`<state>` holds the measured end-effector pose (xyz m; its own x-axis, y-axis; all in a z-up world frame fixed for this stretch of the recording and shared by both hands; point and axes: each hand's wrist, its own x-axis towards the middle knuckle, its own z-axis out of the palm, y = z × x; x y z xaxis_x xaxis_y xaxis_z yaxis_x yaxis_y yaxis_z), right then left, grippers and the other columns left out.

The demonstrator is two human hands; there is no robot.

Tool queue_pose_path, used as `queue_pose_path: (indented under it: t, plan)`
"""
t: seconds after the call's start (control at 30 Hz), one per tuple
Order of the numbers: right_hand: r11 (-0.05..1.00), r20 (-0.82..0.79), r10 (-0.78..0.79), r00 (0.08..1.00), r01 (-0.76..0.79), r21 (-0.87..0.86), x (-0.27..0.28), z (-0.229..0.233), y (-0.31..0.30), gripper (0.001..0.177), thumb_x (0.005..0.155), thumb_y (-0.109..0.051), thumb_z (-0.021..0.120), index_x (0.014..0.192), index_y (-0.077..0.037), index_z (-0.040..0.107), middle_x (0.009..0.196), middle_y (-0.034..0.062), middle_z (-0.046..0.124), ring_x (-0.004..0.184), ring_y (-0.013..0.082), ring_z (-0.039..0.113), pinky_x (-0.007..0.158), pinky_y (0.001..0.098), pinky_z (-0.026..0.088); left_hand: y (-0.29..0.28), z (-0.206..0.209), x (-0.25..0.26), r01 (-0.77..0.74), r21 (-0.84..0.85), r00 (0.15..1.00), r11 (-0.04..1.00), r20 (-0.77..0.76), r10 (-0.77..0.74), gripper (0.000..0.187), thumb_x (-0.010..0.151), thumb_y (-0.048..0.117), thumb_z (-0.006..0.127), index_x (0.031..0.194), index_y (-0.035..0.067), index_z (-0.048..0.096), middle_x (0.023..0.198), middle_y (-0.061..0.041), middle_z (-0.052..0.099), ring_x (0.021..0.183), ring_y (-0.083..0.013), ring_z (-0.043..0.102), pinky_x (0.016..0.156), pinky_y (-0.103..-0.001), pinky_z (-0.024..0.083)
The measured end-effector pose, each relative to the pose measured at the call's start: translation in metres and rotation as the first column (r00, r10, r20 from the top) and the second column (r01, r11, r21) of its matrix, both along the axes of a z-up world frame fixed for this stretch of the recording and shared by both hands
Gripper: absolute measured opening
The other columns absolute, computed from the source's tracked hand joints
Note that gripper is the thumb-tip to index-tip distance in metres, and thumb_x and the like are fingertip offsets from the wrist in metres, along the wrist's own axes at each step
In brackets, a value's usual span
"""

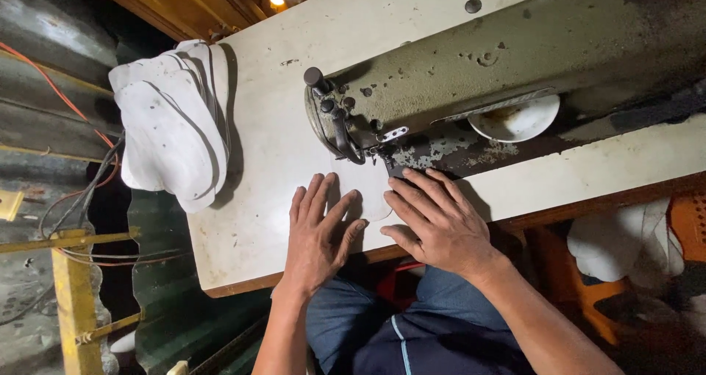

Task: Sewing the edges of shoe insole components using an industrial sewing machine.

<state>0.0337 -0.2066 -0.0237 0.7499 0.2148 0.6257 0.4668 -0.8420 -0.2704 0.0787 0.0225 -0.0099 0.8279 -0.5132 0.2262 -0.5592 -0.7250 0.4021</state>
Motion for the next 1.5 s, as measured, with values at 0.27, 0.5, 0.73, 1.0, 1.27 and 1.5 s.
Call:
queue_pose_path:
  t: [0.27, 0.5, 0.73, 1.0, 1.27, 1.5]
  plan:
    - [1.0, -0.004, 0.01, 1.0, -0.01, 0.003, 0.0, 0.0, -0.001, 0.038, 0.099, -0.043, 0.061, 0.12, -0.013, 0.072, 0.129, 0.0093, 0.069, 0.128, 0.0314, 0.062, 0.113, 0.0506, 0.044, 0.001, 0.001, 0.01, 0.014, 0.019, 1.0, 1.0, 0.006, -0.014, 0.046, 0.097, 0.048, 0.064, 0.133, 0.02, 0.069, 0.149, -0.019, 0.055, 0.147, -0.038, 0.041, 0.122, -0.057, 0.024]
    - [1.0, -0.018, 0.016, 1.0, -0.016, 0.006, -0.001, -0.001, -0.002, 0.039, 0.1, -0.043, 0.06, 0.123, -0.013, 0.071, 0.129, 0.0095, 0.069, 0.129, 0.0313, 0.062, 0.114, 0.0512, 0.043, 0.002, 0.004, 0.018, 0.027, 0.049, 1.0, 0.998, 0.013, -0.028, 0.046, 0.098, 0.05, 0.063, 0.132, 0.021, 0.07, 0.148, -0.018, 0.056, 0.148, -0.0368, 0.042, 0.122, -0.057, 0.024]
    - [0.999, -0.075, 0.036, 0.997, -0.036, 0.007, -0.001, -0.001, -0.003, 0.044, 0.103, -0.047, 0.056, 0.129, -0.014, 0.069, 0.134, 0.0096, 0.067, 0.135, 0.0319, 0.057, 0.117, 0.0538, 0.036, 0.005, 0.007, 0.036, 0.071, 0.087, 0.997, 0.994, -0.025, -0.07, 0.053, 0.093, 0.056, 0.066, 0.134, 0.022, 0.069, 0.151, -0.02, 0.053, 0.149, -0.0379, 0.038, 0.123, -0.058, 0.023]
    - [0.999, -0.11, 0.029, 0.993, -0.027, 0.019, -0.001, -0.002, -0.001, 0.049, 0.104, -0.048, 0.055, 0.136, -0.013, 0.065, 0.14, 0.0106, 0.064, 0.139, 0.0332, 0.053, 0.12, 0.0566, 0.031, 0.02, -0.008, 0.08, 0.189, 0.16, 0.976, 0.969, -0.141, -0.167, 0.071, 0.084, 0.067, 0.069, 0.139, 0.022, 0.064, 0.157, -0.019, 0.047, 0.152, -0.0383, 0.034, 0.125, -0.058, 0.018]
    - [1.0, -0.16, 0.027, 0.987, -0.028, -0.001, 0.0, -0.003, 0.001, 0.058, 0.102, -0.055, 0.053, 0.142, -0.014, 0.061, 0.146, 0.01, 0.06, 0.147, 0.0332, 0.043, 0.124, 0.0567, 0.023, 0.019, -0.018, 0.099, 0.223, 0.153, 0.973, 0.963, -0.1, -0.209, 0.072, 0.077, 0.076, 0.071, 0.128, 0.025, 0.069, 0.156, -0.011, 0.051, 0.152, -0.0352, 0.034, 0.125, -0.057, 0.018]
    - [0.999, -0.167, 0.034, 0.985, -0.039, -0.022, -0.001, -0.005, 0.002, 0.063, 0.101, -0.056, 0.051, 0.149, -0.016, 0.056, 0.149, 0.0086, 0.058, 0.15, 0.033, 0.04, 0.124, 0.0571, 0.021, 0.012, -0.01, 0.093, 0.196, 0.151, 0.98, 0.969, -0.049, -0.191, 0.076, 0.081, 0.078, 0.065, 0.136, 0.025, 0.065, 0.161, -0.009, 0.044, 0.154, -0.0337, 0.031, 0.126, -0.054, 0.019]
